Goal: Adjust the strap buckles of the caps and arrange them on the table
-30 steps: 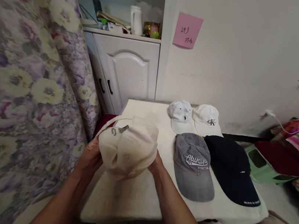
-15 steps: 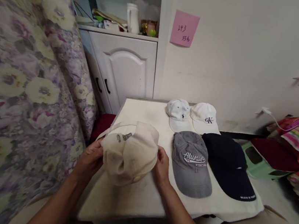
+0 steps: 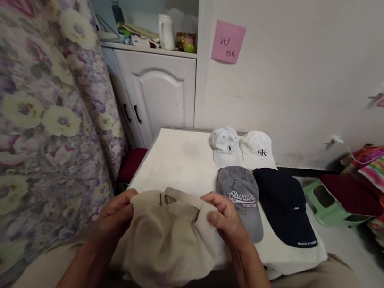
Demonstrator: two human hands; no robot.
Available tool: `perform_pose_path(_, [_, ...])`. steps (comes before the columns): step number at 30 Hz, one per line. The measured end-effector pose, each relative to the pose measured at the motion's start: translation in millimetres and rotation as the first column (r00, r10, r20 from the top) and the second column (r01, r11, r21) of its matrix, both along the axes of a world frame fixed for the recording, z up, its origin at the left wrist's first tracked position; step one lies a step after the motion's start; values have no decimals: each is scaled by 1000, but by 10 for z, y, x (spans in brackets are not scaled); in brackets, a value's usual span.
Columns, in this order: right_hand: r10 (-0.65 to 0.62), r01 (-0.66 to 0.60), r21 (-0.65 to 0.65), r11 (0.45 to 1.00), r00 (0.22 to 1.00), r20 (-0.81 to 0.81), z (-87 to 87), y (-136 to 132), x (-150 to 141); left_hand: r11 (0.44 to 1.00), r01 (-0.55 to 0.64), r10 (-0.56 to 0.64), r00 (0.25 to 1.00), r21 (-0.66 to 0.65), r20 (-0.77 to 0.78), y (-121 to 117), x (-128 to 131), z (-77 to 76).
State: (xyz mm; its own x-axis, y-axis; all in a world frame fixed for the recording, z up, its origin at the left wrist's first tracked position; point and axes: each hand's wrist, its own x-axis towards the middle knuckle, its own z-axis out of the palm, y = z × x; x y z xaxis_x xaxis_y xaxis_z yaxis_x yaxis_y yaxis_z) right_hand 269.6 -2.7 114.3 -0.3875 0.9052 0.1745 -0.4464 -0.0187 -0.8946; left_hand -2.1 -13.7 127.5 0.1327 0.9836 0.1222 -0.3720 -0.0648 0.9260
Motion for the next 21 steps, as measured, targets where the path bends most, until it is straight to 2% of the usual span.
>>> perform_pose_path(2, [38,-38,15,999,999,1,21,-57,102,1000,11,-10,1000,-11,12,-80,76,40])
perform_pose_path(5, [19,-19,12,1000,998,-56,86,-142,192,998,62,-62,998,-28,9,-206,175,109])
perform_pose_path(9, [-45,46,6,999,993,-113,246,-225,200,998,63,-63,998,-28,13,-362,316,208])
perform_pose_path(13, [-133,138,62,989,989,-69,399,-225,190,988,141,-147,983,-65,-106,-404,400,324])
perform_pose_path(16, [-157,161,122,979,987,-36,469,-189,219,997,46,-54,990,-62,-134,-370,408,443])
perform_pose_path(19, [-140,139,152,979,990,-1,506,-145,255,998,-65,67,990,20,-122,-333,401,557])
perform_pose_path(21, [-115,109,167,980,993,29,527,-116,264,996,-73,79,987,45,-141,-319,392,605])
